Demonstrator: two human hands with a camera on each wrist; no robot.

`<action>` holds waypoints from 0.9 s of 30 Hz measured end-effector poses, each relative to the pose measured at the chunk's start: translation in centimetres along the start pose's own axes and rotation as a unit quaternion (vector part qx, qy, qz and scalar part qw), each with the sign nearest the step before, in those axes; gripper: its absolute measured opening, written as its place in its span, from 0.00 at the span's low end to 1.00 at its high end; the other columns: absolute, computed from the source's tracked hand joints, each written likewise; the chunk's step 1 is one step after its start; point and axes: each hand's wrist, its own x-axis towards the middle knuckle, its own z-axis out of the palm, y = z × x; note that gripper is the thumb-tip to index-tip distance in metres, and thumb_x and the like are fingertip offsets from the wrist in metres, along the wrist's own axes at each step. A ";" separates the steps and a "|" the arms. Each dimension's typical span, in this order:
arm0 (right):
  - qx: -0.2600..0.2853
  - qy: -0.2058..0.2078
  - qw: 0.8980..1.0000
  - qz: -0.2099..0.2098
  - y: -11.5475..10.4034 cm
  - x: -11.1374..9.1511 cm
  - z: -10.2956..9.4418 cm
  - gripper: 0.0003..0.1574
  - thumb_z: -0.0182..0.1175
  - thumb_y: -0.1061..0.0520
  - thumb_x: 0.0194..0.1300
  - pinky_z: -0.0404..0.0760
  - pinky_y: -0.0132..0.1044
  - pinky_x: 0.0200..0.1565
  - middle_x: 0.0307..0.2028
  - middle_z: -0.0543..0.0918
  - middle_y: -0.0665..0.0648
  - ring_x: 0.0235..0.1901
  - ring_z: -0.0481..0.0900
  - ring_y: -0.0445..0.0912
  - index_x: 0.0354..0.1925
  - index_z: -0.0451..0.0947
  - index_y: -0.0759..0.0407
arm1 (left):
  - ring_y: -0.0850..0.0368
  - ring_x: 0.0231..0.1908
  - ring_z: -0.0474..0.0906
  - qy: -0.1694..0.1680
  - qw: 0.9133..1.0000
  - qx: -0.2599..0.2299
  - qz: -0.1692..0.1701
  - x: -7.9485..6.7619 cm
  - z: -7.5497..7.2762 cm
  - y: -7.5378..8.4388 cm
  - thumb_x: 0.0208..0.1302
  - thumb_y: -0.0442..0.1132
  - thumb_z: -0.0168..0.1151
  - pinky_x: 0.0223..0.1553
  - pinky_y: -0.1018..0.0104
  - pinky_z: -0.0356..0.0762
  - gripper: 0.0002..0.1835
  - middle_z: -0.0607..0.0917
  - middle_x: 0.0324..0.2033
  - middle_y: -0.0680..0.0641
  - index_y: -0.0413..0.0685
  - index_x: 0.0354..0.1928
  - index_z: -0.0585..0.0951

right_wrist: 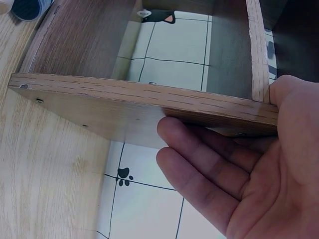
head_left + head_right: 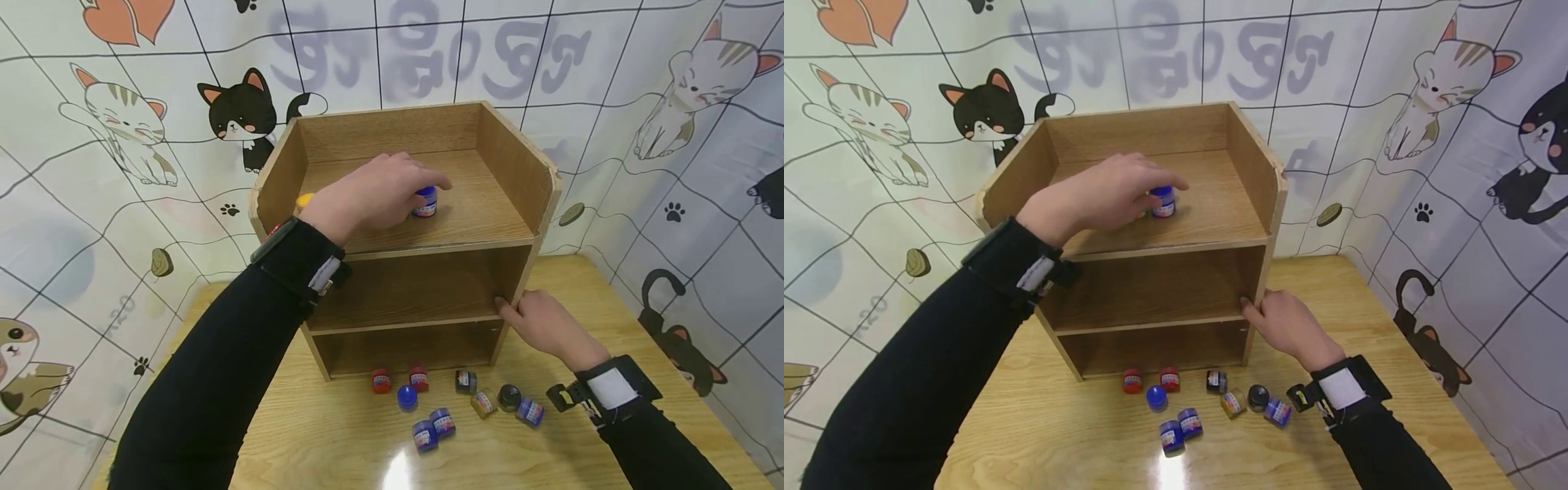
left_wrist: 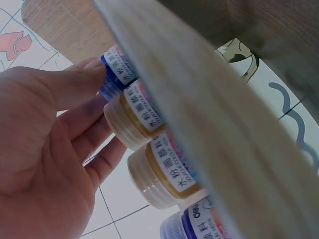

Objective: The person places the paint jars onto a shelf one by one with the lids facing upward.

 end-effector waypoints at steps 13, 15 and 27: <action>-0.005 0.002 1.000 -0.002 0.1 0.0 0.0 0.30 0.42 0.46 0.74 0.67 0.36 0.24 0.42 0.84 0.64 0.25 0.72 0.44 0.55 0.75 0.68 | 0.56 0.57 0.69 0.046 0.995 -0.058 0.072 -1.8 -0.9 0.6 0.71 0.34 0.50 0.63 0.58 0.64 0.18 0.79 0.56 0.51 0.53 0.60 0.75; -0.004 0.003 1.000 -0.002 0.1 0.0 0.0 0.30 0.42 0.46 0.74 0.67 0.36 0.23 0.42 0.84 0.63 0.24 0.72 0.44 0.55 0.74 0.68 | 0.57 0.55 0.71 0.053 0.991 -0.073 0.095 -2.3 -0.9 0.8 0.71 0.34 0.50 0.62 0.59 0.65 0.17 0.80 0.54 0.51 0.51 0.59 0.76; 0.004 0.000 1.000 0.002 0.2 -0.2 0.0 0.31 0.42 0.45 0.75 0.65 0.36 0.22 0.39 0.83 0.60 0.24 0.71 0.44 0.56 0.74 0.68 | 0.62 0.55 0.72 0.012 0.981 -0.106 0.163 -4.7 0.8 3.8 0.70 0.35 0.52 0.60 0.65 0.68 0.15 0.81 0.53 0.52 0.48 0.57 0.77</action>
